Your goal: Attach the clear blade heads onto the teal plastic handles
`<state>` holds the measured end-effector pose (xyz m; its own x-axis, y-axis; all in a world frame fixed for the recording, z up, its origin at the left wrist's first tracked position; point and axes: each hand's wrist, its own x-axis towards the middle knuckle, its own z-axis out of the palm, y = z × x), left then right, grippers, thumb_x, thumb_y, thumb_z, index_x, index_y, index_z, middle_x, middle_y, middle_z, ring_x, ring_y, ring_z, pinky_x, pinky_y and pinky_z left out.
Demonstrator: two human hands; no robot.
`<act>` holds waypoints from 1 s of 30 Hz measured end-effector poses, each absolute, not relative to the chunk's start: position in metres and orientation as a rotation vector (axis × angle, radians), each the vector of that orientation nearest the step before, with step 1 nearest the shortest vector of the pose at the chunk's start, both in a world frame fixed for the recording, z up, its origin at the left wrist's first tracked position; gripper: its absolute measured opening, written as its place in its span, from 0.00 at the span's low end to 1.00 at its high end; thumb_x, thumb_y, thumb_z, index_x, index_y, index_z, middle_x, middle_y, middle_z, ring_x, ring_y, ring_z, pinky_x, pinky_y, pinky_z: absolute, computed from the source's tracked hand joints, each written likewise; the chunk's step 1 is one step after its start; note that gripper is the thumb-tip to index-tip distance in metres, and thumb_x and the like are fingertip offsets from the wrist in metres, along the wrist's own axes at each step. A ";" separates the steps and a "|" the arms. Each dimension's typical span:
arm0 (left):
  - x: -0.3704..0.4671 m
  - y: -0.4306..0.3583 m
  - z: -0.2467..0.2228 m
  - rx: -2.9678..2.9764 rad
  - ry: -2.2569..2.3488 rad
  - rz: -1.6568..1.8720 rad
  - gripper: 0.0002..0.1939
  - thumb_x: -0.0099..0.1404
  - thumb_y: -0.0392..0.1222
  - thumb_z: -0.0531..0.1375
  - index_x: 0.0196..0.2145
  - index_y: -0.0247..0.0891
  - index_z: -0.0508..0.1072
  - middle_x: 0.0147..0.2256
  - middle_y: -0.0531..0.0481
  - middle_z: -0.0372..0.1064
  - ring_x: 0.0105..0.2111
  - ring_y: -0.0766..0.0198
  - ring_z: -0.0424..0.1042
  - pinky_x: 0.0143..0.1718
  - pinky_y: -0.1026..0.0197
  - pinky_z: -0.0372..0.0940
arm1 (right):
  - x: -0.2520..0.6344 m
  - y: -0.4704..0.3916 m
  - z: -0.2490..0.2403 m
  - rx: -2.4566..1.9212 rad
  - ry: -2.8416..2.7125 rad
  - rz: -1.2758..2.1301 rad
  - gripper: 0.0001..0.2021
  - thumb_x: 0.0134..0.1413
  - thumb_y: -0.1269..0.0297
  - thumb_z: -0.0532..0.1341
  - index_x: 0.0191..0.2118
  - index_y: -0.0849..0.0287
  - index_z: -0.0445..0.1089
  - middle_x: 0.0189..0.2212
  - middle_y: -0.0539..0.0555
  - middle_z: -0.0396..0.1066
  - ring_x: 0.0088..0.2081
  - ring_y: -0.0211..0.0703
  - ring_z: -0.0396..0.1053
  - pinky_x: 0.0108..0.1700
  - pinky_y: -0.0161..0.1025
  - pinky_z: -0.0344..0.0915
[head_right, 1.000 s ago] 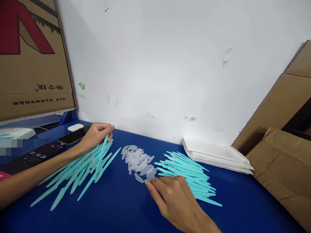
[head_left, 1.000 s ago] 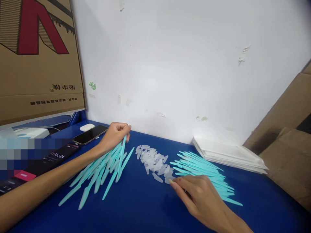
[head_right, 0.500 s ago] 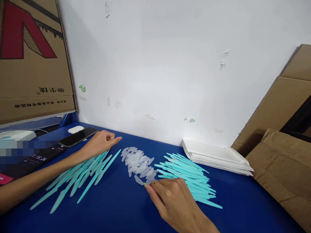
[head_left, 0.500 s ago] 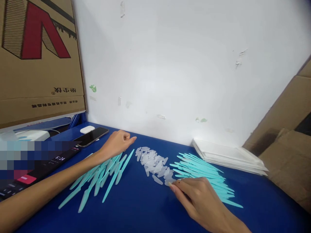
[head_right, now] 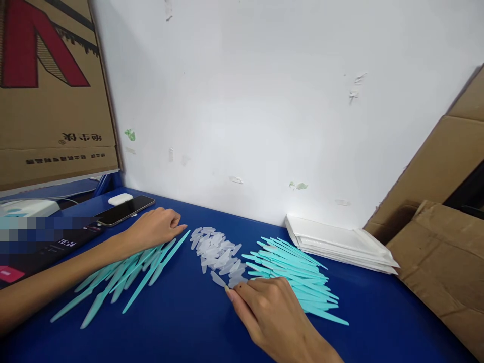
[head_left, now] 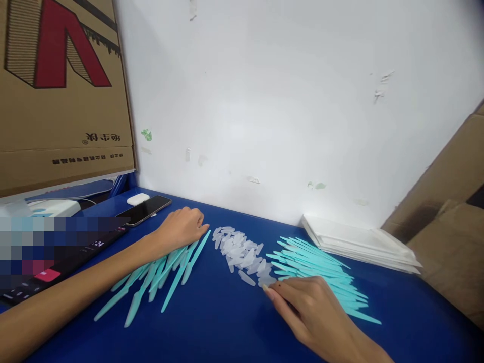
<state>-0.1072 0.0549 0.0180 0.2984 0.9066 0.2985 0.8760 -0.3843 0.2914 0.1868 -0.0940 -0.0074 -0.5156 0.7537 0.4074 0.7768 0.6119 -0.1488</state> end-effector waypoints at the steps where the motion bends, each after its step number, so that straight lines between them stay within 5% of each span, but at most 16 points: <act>1: -0.107 0.054 0.019 2.470 1.691 0.659 0.23 0.61 0.49 0.61 0.17 0.42 0.52 0.14 0.53 0.56 0.14 0.63 0.52 0.22 0.60 0.43 | 0.187 -0.094 -0.007 -1.216 -2.407 -0.070 0.21 0.75 0.61 0.48 0.27 0.56 0.65 0.20 0.47 0.65 0.21 0.36 0.62 0.29 0.38 0.48; 5: -0.108 0.053 0.024 2.447 1.653 0.740 0.20 0.64 0.50 0.59 0.21 0.43 0.57 0.13 0.55 0.58 0.14 0.63 0.55 0.22 0.61 0.45 | 0.187 -0.095 -0.008 -1.215 -2.413 -0.080 0.21 0.75 0.62 0.48 0.27 0.56 0.64 0.20 0.47 0.65 0.21 0.36 0.62 0.29 0.39 0.48; 10: -0.109 0.052 0.032 2.393 1.639 0.906 0.13 0.69 0.54 0.55 0.37 0.42 0.67 0.16 0.57 0.64 0.17 0.59 0.64 0.22 0.63 0.50 | 0.187 -0.095 -0.009 -1.217 -2.408 -0.086 0.21 0.75 0.61 0.49 0.27 0.56 0.64 0.20 0.46 0.65 0.21 0.35 0.61 0.29 0.38 0.48; 23: -0.116 0.047 0.046 2.445 1.526 1.873 0.12 0.74 0.47 0.53 0.50 0.39 0.66 0.20 0.60 0.66 0.15 0.71 0.56 0.23 0.66 0.52 | 0.187 -0.096 -0.010 -1.214 -2.425 -0.072 0.22 0.75 0.61 0.48 0.26 0.56 0.64 0.20 0.47 0.65 0.21 0.35 0.62 0.29 0.38 0.49; 30: -0.111 0.046 0.027 2.930 1.064 1.214 0.12 0.72 0.45 0.52 0.45 0.40 0.73 0.18 0.58 0.68 0.15 0.69 0.61 0.20 0.65 0.52 | 0.187 -0.094 -0.009 -1.208 -2.445 -0.087 0.22 0.75 0.62 0.48 0.26 0.56 0.64 0.20 0.47 0.66 0.22 0.36 0.65 0.29 0.38 0.50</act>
